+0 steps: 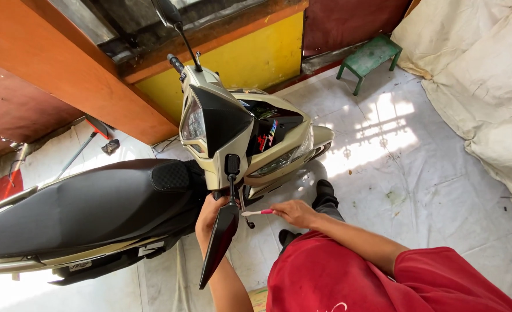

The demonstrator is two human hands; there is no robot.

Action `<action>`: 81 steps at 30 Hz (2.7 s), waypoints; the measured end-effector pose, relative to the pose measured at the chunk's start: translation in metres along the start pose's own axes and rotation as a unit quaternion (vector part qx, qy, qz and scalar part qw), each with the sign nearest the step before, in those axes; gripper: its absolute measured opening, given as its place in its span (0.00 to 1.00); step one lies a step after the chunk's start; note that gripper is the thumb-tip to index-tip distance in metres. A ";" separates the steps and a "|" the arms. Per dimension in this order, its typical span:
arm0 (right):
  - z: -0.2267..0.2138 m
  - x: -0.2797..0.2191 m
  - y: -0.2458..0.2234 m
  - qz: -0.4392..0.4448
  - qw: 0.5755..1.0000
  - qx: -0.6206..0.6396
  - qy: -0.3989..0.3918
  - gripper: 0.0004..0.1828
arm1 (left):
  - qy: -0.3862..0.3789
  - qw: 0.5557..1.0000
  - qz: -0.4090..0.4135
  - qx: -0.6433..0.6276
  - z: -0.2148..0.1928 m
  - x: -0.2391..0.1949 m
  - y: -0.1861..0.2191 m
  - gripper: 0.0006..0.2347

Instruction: The person uses a pink-handled screwdriver to work on the front panel of a beige scooter. They repeatedly insert the tool into a slot near the handlebar and turn it, appearing to loosen or tighten a component while holding the scooter's side mirror with their other hand.

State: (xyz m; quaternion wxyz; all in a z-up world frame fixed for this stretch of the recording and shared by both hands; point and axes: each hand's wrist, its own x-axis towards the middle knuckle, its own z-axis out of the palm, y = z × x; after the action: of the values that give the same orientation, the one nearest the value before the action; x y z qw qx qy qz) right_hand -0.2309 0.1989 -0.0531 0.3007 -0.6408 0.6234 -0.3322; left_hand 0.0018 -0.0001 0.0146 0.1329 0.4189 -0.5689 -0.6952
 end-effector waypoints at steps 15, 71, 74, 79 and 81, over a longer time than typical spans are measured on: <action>-0.013 0.011 0.002 -0.024 0.999 -0.011 0.033 0.12 | 0.001 0.998 -0.024 -0.065 -0.001 0.011 -0.012 0.14; -0.110 0.094 0.051 -0.124 0.992 -0.030 -0.010 0.09 | 0.109 0.981 -0.112 -0.111 0.018 0.006 -0.003 0.26; -0.095 0.094 0.042 -0.117 0.993 -0.009 -0.016 0.08 | 0.094 0.984 -0.096 -0.113 0.018 0.007 -0.004 0.29; -0.099 0.105 0.029 -0.095 0.988 -0.071 -0.097 0.11 | 0.098 0.988 -0.087 -0.086 0.011 0.003 -0.016 0.30; -0.108 0.100 0.032 -0.104 0.991 -0.056 -0.068 0.09 | 0.096 0.988 -0.085 -0.090 0.009 0.008 -0.014 0.31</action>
State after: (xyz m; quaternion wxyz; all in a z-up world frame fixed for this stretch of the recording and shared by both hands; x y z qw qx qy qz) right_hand -0.3365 0.1007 -0.0084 0.2699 -0.7392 0.5490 -0.2817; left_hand -0.0059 0.0053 -0.0012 0.1645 0.5166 -0.4508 -0.7091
